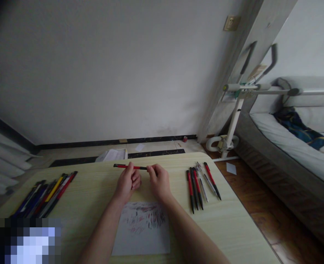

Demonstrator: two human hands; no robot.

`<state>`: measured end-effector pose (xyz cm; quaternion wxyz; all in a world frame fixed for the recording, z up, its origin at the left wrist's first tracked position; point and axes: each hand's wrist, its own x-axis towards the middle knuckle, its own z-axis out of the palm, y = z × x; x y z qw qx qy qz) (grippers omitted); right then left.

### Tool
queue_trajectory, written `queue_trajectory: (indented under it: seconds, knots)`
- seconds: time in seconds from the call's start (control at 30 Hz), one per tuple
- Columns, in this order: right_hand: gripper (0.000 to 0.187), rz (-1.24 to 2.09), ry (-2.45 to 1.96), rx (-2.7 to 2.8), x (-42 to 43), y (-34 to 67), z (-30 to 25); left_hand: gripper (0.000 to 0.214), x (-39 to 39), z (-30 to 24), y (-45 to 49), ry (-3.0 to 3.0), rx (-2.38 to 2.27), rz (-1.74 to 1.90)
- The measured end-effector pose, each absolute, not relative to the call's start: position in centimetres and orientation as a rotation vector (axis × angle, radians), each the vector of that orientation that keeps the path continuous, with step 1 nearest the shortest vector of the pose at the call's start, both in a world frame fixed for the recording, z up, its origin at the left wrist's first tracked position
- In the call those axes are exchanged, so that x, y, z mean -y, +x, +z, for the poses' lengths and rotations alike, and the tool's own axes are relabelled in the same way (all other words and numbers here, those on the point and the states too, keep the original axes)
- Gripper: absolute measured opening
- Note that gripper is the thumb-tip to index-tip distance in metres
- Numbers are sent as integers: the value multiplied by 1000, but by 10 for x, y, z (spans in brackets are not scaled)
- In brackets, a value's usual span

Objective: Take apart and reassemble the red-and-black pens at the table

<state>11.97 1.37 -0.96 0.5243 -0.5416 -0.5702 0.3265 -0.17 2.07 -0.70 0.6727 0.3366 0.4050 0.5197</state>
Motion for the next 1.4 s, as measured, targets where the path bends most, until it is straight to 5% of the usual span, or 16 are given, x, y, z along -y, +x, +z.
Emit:
queue_trajectory:
  seconds: [0.77, 1.4]
  knots:
    - [26, 855, -1241, 1317, -14, 118, -12, 51, -21, -4, -1, 702, -897, 1197]
    - [40, 885, -1295, 1322, -14, 117, -11, 38, -20, -3, -2, 619, -884, 1186]
